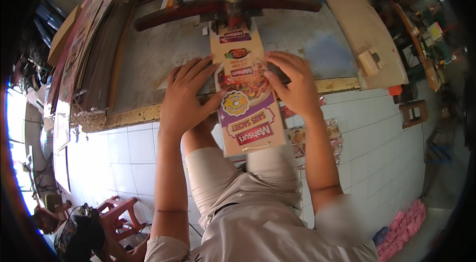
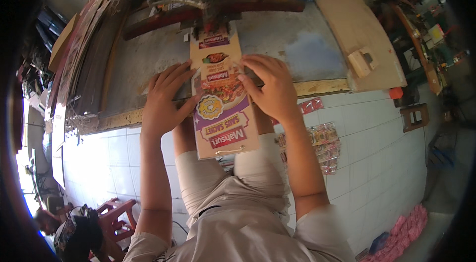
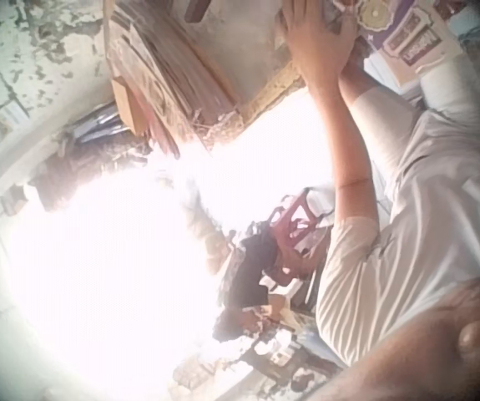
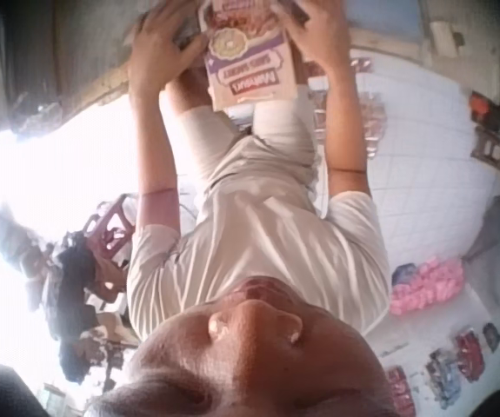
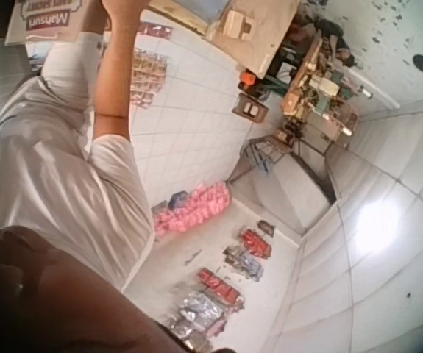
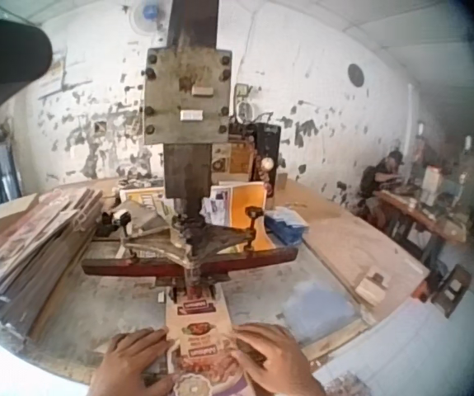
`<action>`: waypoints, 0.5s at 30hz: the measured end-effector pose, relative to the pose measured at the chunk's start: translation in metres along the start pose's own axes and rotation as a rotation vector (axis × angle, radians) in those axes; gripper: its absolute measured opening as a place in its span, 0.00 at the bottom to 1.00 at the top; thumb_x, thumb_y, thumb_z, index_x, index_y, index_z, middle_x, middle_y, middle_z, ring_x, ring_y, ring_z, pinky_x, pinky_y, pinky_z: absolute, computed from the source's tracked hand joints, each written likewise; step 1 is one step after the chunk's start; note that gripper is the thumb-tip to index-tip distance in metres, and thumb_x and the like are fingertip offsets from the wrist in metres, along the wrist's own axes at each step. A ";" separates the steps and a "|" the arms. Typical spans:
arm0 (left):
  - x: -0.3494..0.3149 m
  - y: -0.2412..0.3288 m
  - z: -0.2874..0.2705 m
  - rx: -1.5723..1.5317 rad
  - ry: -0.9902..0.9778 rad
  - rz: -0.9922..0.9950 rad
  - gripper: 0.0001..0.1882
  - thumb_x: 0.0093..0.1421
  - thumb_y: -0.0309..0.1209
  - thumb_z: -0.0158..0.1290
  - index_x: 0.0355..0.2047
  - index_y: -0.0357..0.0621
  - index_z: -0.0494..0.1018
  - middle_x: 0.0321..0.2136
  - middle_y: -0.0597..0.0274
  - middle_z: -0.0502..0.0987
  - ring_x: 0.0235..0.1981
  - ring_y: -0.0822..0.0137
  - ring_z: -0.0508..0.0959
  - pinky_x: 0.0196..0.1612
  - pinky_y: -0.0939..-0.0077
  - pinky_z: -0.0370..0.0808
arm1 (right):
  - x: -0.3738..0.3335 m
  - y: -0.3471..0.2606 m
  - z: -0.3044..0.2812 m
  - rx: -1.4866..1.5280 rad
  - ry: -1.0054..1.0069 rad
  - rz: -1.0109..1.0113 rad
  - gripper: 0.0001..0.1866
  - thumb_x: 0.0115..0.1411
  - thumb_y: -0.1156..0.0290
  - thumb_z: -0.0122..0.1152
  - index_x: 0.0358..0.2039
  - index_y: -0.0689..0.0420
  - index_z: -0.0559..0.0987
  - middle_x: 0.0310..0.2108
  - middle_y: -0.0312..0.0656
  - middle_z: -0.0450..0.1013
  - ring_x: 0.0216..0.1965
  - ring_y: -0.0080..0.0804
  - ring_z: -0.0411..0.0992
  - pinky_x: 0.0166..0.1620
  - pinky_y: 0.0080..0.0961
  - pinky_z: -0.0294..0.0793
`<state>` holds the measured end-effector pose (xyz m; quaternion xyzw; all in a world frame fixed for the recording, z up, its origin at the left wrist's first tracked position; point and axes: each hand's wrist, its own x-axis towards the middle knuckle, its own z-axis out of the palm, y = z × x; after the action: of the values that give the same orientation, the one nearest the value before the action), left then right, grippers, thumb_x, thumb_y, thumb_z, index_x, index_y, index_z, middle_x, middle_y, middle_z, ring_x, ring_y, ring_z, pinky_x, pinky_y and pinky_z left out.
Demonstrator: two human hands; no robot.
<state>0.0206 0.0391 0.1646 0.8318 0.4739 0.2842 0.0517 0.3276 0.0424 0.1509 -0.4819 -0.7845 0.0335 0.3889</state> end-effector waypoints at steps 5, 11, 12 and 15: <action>-0.002 -0.002 -0.002 -0.022 0.004 -0.006 0.33 0.63 0.47 0.69 0.65 0.45 0.82 0.71 0.56 0.78 0.73 0.49 0.73 0.76 0.44 0.63 | -0.007 0.008 -0.014 -0.068 0.214 -0.009 0.16 0.69 0.68 0.73 0.55 0.56 0.86 0.59 0.42 0.83 0.61 0.49 0.78 0.67 0.45 0.72; -0.002 0.000 -0.001 -0.064 0.036 0.004 0.31 0.62 0.44 0.70 0.63 0.45 0.82 0.70 0.57 0.79 0.73 0.49 0.73 0.76 0.44 0.64 | -0.037 0.083 -0.080 -0.424 0.484 0.225 0.22 0.68 0.68 0.73 0.61 0.56 0.82 0.65 0.52 0.76 0.69 0.57 0.70 0.71 0.54 0.68; -0.002 0.000 -0.001 -0.073 0.038 0.005 0.30 0.62 0.43 0.71 0.63 0.46 0.82 0.70 0.58 0.79 0.74 0.49 0.73 0.76 0.45 0.64 | -0.045 0.099 -0.094 -0.469 0.480 0.266 0.22 0.68 0.68 0.73 0.62 0.56 0.82 0.66 0.51 0.75 0.69 0.57 0.70 0.71 0.54 0.68; -0.002 0.001 0.002 -0.085 0.040 0.001 0.30 0.62 0.42 0.71 0.62 0.45 0.82 0.69 0.58 0.80 0.74 0.50 0.74 0.75 0.44 0.64 | -0.066 0.140 -0.133 -0.584 0.426 0.383 0.23 0.69 0.68 0.72 0.63 0.55 0.81 0.66 0.49 0.74 0.69 0.55 0.70 0.71 0.54 0.68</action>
<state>0.0218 0.0376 0.1629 0.8232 0.4621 0.3206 0.0774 0.5308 0.0225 0.1453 -0.7056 -0.5589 -0.2192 0.3763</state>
